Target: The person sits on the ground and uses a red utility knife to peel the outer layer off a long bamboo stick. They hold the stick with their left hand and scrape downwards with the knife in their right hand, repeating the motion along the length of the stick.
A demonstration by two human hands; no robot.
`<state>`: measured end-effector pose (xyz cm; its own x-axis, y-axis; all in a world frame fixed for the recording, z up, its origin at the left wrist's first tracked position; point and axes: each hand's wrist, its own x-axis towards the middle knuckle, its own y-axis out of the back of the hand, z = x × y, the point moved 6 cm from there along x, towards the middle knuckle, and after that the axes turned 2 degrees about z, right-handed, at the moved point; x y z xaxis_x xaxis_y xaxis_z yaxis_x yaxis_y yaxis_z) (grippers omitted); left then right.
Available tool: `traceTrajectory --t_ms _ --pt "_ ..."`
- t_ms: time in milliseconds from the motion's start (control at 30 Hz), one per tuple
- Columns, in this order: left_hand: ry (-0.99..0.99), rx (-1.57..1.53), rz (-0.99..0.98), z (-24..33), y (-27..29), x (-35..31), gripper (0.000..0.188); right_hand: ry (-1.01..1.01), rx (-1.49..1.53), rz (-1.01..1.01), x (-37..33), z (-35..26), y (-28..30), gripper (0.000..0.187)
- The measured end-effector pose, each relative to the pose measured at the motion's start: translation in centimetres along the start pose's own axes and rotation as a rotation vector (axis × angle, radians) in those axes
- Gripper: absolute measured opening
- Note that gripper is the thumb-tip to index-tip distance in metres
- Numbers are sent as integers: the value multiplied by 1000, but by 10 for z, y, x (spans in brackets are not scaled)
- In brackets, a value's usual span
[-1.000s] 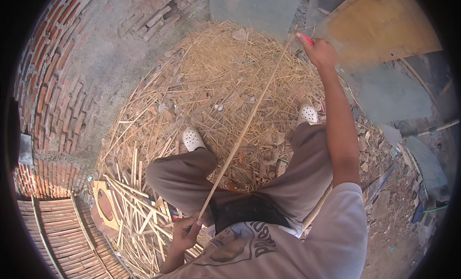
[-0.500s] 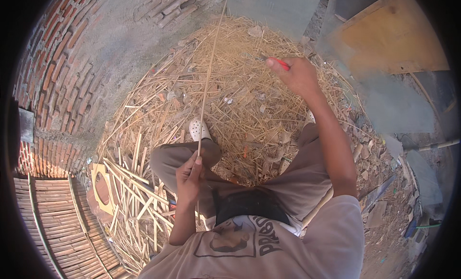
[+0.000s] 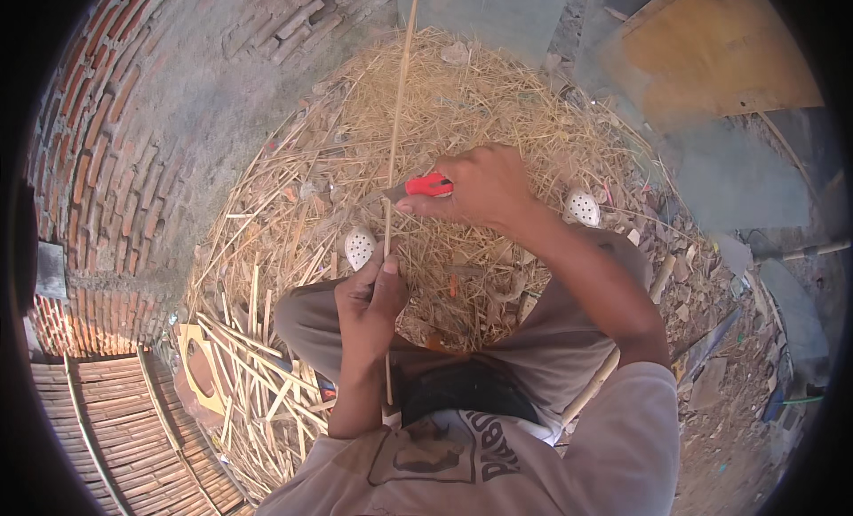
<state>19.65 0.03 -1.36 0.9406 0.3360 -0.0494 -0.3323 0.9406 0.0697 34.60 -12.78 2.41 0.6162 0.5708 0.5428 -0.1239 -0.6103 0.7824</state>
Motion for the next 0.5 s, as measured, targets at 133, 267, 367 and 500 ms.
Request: traceTrajectory --t_ms 133,267,367,500 --pt "-18 73 15 3 -1 -5 33 109 9 94 -4 -9 1 62" --pt "-22 101 22 16 -4 -8 22 -79 -131 74 16 27 7 72" --pt "-54 201 -36 20 -5 -30 20 -333 -233 25 20 73 18 74" --pt "-34 182 -32 8 1 -55 21 -265 -204 0 19 77 19 77"
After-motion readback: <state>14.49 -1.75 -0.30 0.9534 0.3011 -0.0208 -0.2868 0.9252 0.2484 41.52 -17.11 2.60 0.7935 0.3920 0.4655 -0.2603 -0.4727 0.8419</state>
